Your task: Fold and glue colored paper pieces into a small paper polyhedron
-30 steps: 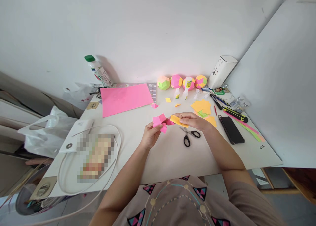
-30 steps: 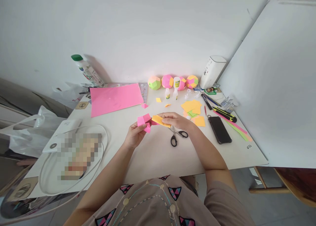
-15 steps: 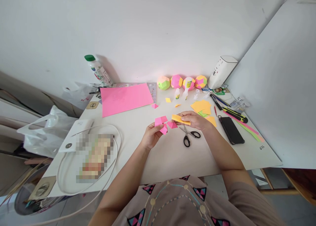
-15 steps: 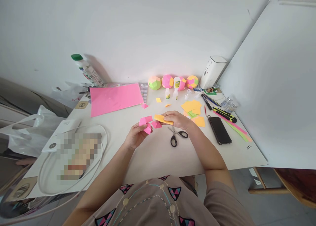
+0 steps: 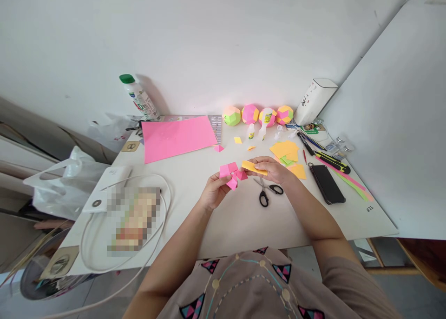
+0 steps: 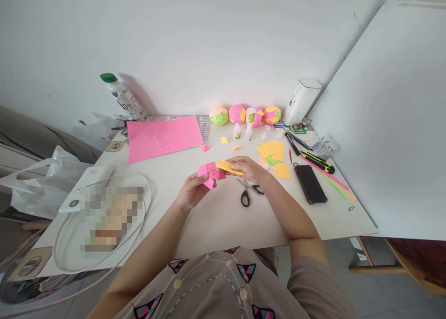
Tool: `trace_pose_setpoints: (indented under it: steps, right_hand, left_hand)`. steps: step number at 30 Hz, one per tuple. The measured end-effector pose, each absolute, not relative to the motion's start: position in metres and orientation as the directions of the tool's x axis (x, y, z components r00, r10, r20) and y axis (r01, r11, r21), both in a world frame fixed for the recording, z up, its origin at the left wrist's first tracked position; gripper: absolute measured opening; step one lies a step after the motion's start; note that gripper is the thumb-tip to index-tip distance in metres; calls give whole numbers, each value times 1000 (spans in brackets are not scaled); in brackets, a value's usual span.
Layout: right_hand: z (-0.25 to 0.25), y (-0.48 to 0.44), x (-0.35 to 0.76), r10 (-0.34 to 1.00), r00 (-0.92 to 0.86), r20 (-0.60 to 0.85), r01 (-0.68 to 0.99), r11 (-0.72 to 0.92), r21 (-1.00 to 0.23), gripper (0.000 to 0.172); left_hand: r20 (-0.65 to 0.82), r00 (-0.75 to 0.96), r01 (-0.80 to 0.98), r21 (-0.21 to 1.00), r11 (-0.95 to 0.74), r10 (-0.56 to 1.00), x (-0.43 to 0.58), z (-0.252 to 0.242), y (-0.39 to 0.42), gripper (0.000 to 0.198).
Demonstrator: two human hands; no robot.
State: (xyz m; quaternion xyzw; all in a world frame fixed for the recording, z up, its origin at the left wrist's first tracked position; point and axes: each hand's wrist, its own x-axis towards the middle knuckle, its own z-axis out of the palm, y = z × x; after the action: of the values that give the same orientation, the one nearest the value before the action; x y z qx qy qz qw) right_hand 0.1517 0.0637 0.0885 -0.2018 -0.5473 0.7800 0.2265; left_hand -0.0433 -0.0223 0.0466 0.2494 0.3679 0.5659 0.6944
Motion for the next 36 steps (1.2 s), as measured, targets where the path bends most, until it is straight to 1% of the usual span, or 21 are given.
trace_pose_setpoints:
  steps: [5, 8, 10, 11, 15, 17, 19, 22, 26, 30, 36]
  right_hand:
    - [87, 66, 154, 567, -820, -76, -110, -286, -952, 22]
    - [88, 66, 155, 581, -812, -52, -117, -250, -961, 20]
    - [89, 65, 155, 600, -800, -17, -132, -204, -970, 16]
    - [89, 64, 154, 612, -791, 3, -135, -170, -976, 17]
    - [90, 63, 154, 634, -770, 73, -112, -21, -994, 27]
    - [91, 63, 155, 610, -786, 99, -119, 9, -993, 28]
    - [92, 63, 156, 582, -805, 119, -145, 2, -989, 28]
    - [94, 62, 158, 595, -795, 118, -145, 3, -989, 26]
    - [92, 61, 154, 638, -766, 80, -61, 52, -997, 27]
    - [86, 61, 149, 630, -774, 67, -90, -4, -996, 26]
    - [82, 62, 147, 613, -789, 40, -177, -164, -970, 19]
  left_hand:
    - [-226, 82, -603, 764, 229, 971, -45, 46, -22, 16]
    - [-231, 77, -610, 759, 229, 970, -45, 46, -22, 16]
    - [-234, 81, -613, 755, 233, 969, -45, 47, -23, 17]
    - [-236, 83, -615, 752, 236, 968, -45, 47, -23, 17]
    - [-241, 89, -624, 743, 242, 967, -44, 47, -23, 17]
    - [-236, 92, -628, 741, 240, 967, -44, 46, -23, 17]
    - [-235, 91, -630, 739, 238, 968, -44, 46, -22, 16]
    - [-241, 85, -634, 736, 239, 967, -45, 46, -22, 16]
    - [-231, 116, -629, 736, 251, 966, -44, 45, -22, 15]
    - [-225, 128, -630, 734, 254, 966, -44, 45, -23, 15]
    - [-217, 126, -639, 729, 246, 968, -44, 44, -22, 16]
